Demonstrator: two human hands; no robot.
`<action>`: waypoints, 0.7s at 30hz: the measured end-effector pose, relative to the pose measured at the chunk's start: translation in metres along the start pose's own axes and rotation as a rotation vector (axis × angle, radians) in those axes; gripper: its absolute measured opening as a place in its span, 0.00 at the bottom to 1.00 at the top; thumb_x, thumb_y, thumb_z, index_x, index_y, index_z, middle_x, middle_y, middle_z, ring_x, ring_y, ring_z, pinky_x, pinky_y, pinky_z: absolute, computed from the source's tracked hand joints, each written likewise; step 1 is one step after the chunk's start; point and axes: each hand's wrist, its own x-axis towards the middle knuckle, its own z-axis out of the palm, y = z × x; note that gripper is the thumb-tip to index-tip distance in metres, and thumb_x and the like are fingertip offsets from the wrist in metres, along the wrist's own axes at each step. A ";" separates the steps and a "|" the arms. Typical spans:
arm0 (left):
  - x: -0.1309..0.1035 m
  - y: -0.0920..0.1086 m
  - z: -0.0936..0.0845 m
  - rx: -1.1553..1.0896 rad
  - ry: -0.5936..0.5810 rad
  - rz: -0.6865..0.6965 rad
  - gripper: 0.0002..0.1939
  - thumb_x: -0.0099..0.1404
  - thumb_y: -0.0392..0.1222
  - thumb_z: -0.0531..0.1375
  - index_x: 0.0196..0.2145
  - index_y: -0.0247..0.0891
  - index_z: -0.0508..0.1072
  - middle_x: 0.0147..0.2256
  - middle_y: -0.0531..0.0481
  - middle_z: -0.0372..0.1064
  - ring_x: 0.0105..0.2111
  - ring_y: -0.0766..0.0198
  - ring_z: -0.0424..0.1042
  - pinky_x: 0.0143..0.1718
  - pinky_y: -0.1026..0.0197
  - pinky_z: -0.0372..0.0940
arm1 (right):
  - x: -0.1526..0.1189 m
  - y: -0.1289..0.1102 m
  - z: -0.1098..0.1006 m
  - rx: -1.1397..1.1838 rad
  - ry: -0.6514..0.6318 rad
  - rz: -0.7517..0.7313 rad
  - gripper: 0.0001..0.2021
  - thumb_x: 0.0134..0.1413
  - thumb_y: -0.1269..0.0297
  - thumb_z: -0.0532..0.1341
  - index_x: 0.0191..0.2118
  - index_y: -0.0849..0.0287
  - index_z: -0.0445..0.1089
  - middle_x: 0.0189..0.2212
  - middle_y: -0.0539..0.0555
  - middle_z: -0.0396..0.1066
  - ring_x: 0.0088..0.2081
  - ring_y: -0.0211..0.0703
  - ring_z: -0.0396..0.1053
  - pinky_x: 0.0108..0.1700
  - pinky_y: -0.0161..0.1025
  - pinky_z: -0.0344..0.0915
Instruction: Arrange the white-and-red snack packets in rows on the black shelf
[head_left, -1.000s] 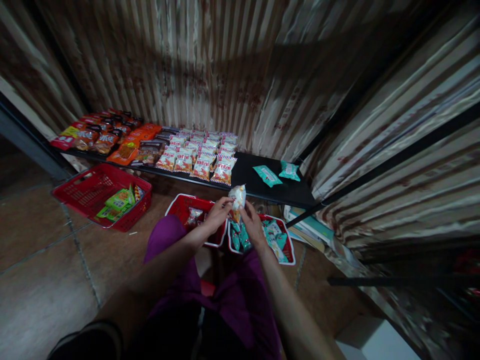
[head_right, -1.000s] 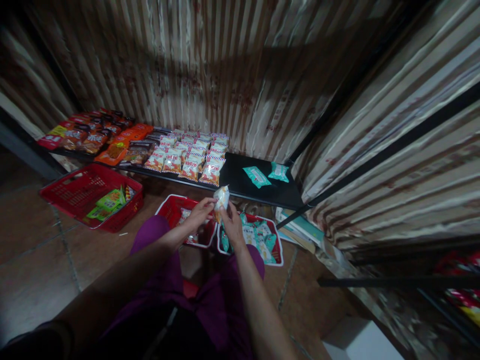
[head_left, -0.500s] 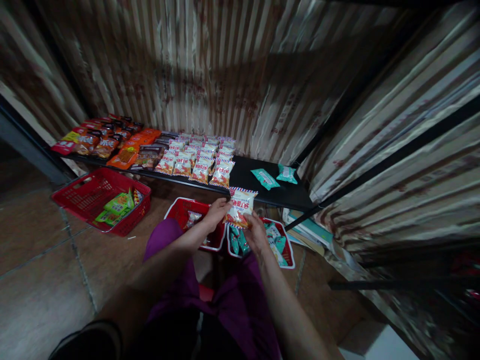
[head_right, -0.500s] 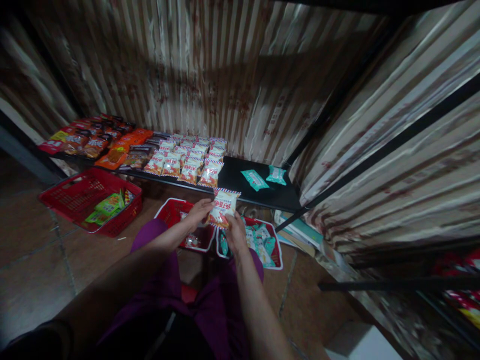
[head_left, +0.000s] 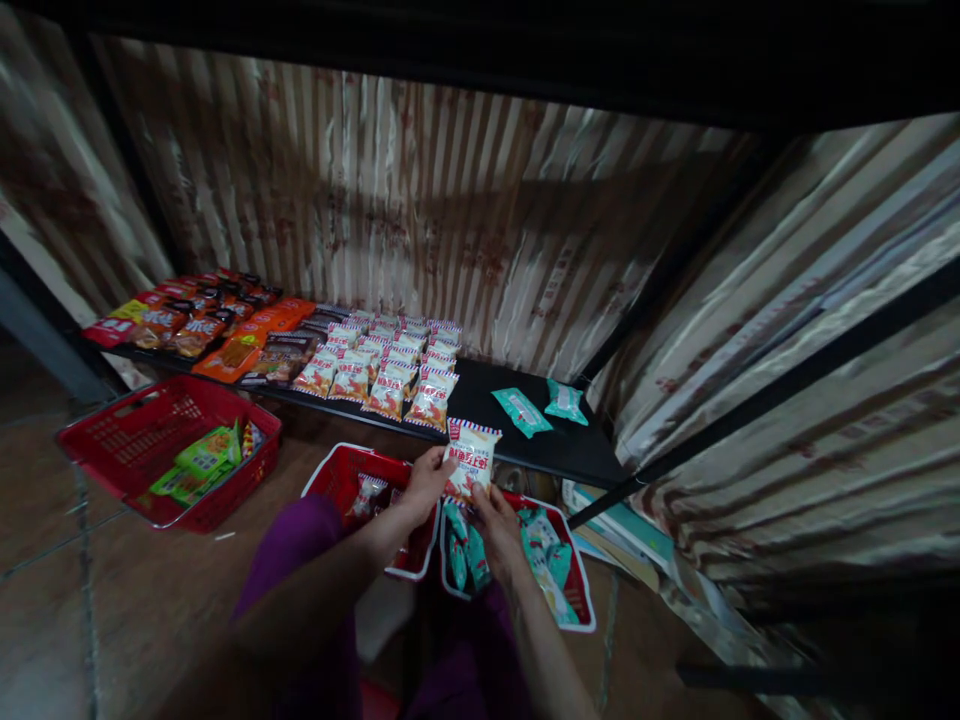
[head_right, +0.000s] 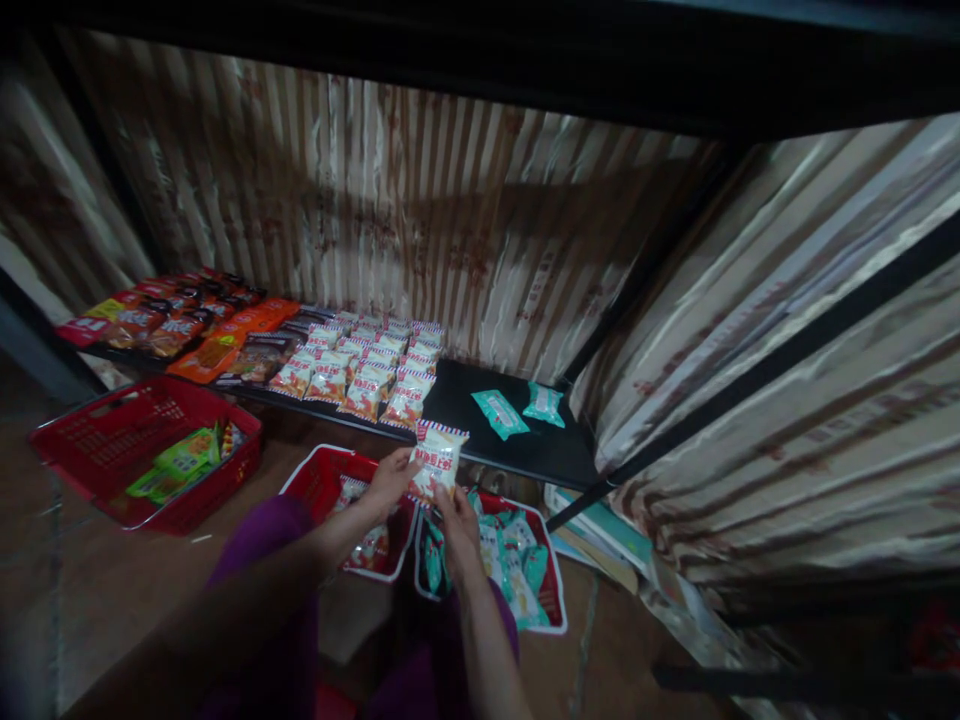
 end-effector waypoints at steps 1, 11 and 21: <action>0.009 -0.004 0.003 0.023 -0.009 0.016 0.10 0.52 0.40 0.64 0.33 0.35 0.73 0.31 0.47 0.73 0.33 0.64 0.71 0.37 0.62 0.64 | 0.007 0.000 -0.001 0.001 0.008 -0.014 0.14 0.40 0.55 0.67 0.36 0.52 0.72 0.36 0.49 0.75 0.36 0.41 0.72 0.35 0.35 0.68; 0.107 -0.003 0.061 0.307 0.095 0.090 0.15 0.54 0.38 0.62 0.41 0.41 0.70 0.42 0.45 0.72 0.46 0.56 0.69 0.49 0.57 0.60 | 0.127 -0.025 -0.020 0.022 0.088 -0.084 0.18 0.37 0.56 0.68 0.38 0.55 0.72 0.32 0.49 0.76 0.29 0.39 0.71 0.29 0.33 0.67; 0.204 0.011 0.114 0.785 0.172 0.051 0.25 0.64 0.38 0.48 0.58 0.33 0.57 0.57 0.39 0.60 0.57 0.57 0.59 0.57 0.57 0.53 | 0.269 -0.053 -0.004 -0.011 0.277 -0.201 0.32 0.35 0.56 0.67 0.51 0.56 0.62 0.32 0.50 0.74 0.30 0.41 0.72 0.33 0.36 0.69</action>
